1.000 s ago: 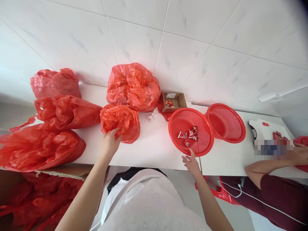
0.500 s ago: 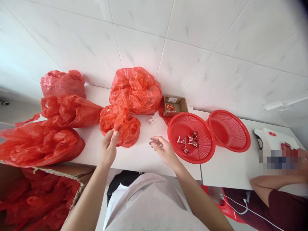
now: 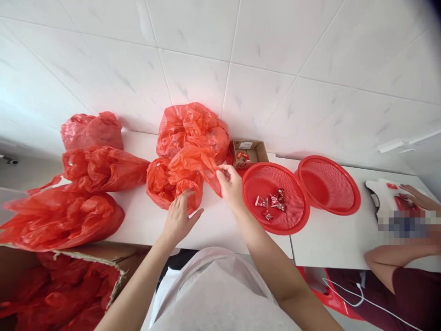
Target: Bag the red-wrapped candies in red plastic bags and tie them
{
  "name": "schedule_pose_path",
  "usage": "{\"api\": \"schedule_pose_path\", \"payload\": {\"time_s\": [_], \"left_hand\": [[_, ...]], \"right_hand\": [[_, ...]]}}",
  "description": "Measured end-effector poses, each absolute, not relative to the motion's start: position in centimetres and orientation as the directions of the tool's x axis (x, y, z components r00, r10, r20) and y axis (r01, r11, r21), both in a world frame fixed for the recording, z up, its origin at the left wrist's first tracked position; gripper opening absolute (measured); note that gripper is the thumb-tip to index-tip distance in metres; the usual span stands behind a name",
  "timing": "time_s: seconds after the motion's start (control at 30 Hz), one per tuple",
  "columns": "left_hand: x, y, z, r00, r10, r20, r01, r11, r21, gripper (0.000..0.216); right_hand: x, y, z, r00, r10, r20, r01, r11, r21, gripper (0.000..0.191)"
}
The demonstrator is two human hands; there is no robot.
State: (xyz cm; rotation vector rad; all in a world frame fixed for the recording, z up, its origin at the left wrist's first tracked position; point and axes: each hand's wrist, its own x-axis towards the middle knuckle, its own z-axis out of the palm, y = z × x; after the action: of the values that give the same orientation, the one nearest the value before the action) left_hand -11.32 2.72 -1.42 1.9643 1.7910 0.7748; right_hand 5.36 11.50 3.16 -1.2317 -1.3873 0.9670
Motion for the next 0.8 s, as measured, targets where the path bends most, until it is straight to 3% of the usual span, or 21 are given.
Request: {"api": "schedule_pose_path", "payload": {"time_s": [0.17,0.27,0.37,0.47,0.53,0.63,0.8], "left_hand": [[-13.8,6.7,-2.1,-0.127,0.98,-0.151,0.899,0.178,0.399,0.044],[-14.8,7.0,1.3,-0.168,0.983,-0.076,0.908,0.184,0.376,0.053],[-13.3,5.3,5.5,-0.107,0.977,0.182,0.89,0.013,0.456,0.061],[-9.4,3.3,6.3,0.07,0.935,0.347,0.761,-0.275,0.588,0.034],[-6.5,2.6,4.4,0.227,0.926,0.303,0.696,-0.371,0.614,0.033],[-3.0,2.4,0.3,0.363,0.923,0.131,0.675,-0.357,0.645,0.051],[-1.9,3.3,-2.6,0.171,0.984,-0.04,0.687,-0.09,0.721,0.033]], "right_hand": [[9.2,9.7,4.7,0.094,0.992,0.082,0.074,0.075,-0.994,0.023],[10.5,7.7,4.2,0.097,0.995,-0.02,-0.001,-0.02,-1.0,0.027],[11.3,5.6,3.7,0.11,0.988,-0.106,-0.072,-0.099,-0.993,0.029],[11.8,3.8,3.7,-0.002,0.973,-0.23,-0.13,-0.229,-0.965,0.031],[12.1,2.7,4.1,-0.162,0.947,-0.277,-0.17,-0.303,-0.938,0.031],[12.8,1.3,5.2,-0.359,0.885,-0.297,-0.244,-0.396,-0.885,0.028],[15.8,-0.8,7.3,-0.375,0.881,-0.29,-0.328,-0.418,-0.847,0.028]]}}
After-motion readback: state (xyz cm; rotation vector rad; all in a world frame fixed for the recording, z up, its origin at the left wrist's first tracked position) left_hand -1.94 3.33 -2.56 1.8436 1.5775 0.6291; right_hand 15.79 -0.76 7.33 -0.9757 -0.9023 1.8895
